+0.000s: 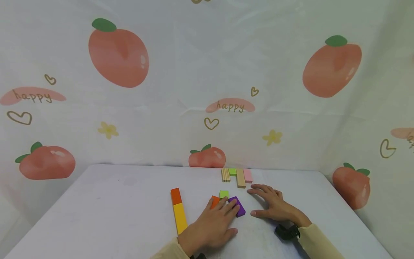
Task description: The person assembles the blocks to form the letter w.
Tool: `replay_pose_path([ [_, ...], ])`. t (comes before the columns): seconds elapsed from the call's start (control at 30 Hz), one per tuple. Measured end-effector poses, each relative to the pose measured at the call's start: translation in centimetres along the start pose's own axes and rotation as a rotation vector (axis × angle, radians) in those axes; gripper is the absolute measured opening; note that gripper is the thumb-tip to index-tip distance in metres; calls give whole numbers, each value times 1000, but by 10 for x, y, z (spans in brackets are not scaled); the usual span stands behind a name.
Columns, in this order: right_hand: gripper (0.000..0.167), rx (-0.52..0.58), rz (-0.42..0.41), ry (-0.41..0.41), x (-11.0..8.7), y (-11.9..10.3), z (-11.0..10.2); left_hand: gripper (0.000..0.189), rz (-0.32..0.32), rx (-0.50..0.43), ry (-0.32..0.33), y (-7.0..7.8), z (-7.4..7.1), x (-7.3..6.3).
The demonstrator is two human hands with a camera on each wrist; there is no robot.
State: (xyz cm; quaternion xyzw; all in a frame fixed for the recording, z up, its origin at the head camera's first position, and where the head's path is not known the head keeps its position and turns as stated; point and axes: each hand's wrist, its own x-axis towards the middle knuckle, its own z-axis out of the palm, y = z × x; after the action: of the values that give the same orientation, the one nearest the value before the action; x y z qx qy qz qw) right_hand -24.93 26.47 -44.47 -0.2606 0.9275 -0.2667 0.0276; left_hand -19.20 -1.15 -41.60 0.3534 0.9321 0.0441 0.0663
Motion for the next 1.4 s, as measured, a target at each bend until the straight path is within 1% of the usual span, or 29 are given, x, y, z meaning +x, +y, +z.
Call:
replay_pose_path([
  [0.13, 70, 1, 1, 1, 0, 0, 0, 66, -11, 10, 15, 2, -1, 3],
  [0.2, 70, 5, 9, 1, 0, 0, 0, 66, -11, 14, 12, 3, -1, 4],
  [0.43, 71, 2, 4, 5, 0, 2, 1, 68, 17, 32, -37, 4, 1, 6],
  [0.63, 72, 7, 7, 3, 0, 2, 2, 70, 24, 37, -56, 3, 2, 7],
  [0.93, 72, 5, 15, 5, 0, 1, 3, 69, 37, 73, -33, 2, 3, 5],
  [1.1, 72, 7, 21, 2, 0, -1, 1, 69, 42, 56, -38, 1, 2, 5],
  [1.3, 71, 10, 23, 5, 0, -2, 0, 69, 46, 2, -51, 0, 3, 6],
  [1.4, 71, 17, 31, 4, 0, -2, 2, 69, 39, -1, -59, 0, 3, 6],
])
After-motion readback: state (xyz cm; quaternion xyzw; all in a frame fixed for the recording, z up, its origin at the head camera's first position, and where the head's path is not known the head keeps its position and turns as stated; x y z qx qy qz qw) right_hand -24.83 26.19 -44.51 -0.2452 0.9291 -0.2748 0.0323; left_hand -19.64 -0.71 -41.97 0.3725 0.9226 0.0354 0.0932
